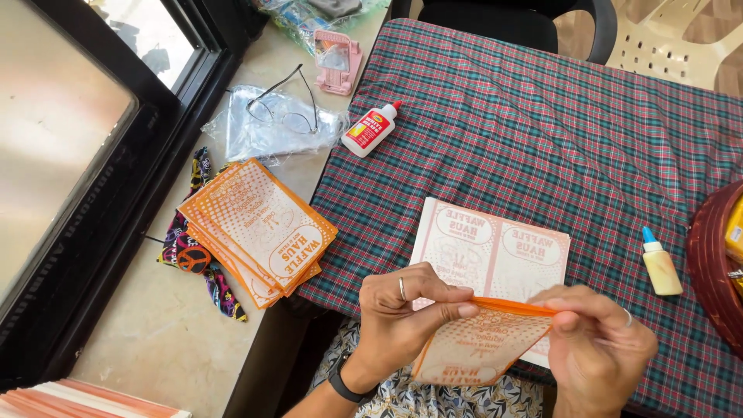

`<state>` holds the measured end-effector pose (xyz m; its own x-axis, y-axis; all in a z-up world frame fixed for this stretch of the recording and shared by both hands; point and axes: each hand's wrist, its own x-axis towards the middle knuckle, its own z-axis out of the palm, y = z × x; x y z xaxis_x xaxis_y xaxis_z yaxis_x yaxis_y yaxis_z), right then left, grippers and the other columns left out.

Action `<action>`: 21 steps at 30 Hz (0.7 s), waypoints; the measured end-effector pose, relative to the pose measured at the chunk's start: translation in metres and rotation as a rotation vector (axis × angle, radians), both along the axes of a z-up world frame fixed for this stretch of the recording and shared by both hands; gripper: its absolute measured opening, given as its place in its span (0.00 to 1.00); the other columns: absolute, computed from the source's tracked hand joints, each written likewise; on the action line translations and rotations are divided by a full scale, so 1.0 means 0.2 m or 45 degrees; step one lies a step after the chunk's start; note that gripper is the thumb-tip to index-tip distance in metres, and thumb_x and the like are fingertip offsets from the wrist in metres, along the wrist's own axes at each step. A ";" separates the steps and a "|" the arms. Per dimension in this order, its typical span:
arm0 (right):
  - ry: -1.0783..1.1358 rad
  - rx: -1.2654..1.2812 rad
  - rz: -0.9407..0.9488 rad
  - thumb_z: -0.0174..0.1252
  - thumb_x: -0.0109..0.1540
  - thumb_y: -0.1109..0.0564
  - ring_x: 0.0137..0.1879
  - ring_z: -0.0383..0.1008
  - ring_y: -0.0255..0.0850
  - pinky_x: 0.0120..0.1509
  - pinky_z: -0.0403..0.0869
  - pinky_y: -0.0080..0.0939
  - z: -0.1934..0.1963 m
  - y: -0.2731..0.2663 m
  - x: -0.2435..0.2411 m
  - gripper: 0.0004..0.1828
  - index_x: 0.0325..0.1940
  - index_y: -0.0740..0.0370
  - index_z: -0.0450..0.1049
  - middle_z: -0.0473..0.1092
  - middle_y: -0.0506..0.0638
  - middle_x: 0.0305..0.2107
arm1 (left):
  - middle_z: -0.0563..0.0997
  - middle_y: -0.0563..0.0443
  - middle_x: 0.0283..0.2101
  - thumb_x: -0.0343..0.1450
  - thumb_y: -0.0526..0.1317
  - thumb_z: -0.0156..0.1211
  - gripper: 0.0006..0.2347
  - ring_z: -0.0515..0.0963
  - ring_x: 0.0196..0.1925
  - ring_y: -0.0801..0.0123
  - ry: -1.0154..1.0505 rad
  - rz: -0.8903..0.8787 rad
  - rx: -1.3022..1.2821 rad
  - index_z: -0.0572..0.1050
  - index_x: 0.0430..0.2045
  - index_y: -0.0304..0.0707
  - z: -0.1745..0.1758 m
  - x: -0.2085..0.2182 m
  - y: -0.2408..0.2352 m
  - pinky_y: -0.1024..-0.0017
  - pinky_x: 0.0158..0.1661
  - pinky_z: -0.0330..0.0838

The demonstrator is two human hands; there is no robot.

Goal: Folding and stacking paper waffle bags at a manual workstation.

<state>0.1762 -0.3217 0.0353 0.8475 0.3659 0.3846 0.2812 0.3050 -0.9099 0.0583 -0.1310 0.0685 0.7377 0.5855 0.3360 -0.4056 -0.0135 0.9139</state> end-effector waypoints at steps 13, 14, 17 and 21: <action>0.406 -0.144 0.728 0.69 0.57 0.23 0.59 0.75 0.40 0.66 0.71 0.47 -0.08 0.18 0.02 0.68 0.79 0.73 0.45 0.77 0.50 0.48 | 0.88 0.44 0.32 0.61 0.27 0.75 0.05 0.86 0.34 0.70 0.124 0.318 -0.255 0.84 0.24 0.34 -0.12 -0.09 0.26 0.76 0.42 0.81; 0.405 -0.273 0.718 0.67 0.56 0.32 0.57 0.78 0.44 0.65 0.74 0.48 -0.09 0.20 0.00 0.60 0.79 0.67 0.47 0.72 0.58 0.57 | 0.87 0.47 0.31 0.61 0.27 0.73 0.05 0.84 0.33 0.74 0.238 0.606 -0.233 0.84 0.25 0.35 -0.11 -0.12 0.35 0.77 0.42 0.79; 0.462 -0.487 0.659 0.63 0.57 0.46 0.52 0.82 0.48 0.62 0.78 0.48 -0.08 0.24 -0.01 0.47 0.76 0.58 0.53 0.68 0.62 0.65 | 0.81 0.54 0.28 0.65 0.26 0.71 0.08 0.77 0.31 0.81 0.221 0.998 -0.156 0.82 0.34 0.33 -0.20 -0.22 0.74 0.81 0.40 0.74; 0.444 -0.628 0.549 0.59 0.61 0.58 0.47 0.85 0.48 0.60 0.80 0.50 -0.12 0.20 0.01 0.30 0.69 0.59 0.66 0.75 0.58 0.58 | 0.79 0.48 0.26 0.71 0.29 0.73 0.20 0.83 0.35 0.72 0.248 1.214 0.080 0.70 0.55 0.31 -0.30 -0.34 1.06 0.76 0.48 0.80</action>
<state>0.1784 -0.2817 0.0117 0.6324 0.7545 -0.1755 -0.1012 -0.1442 -0.9844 -0.0098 0.0817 0.0080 0.0097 0.9509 0.3092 -0.0416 -0.3086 0.9503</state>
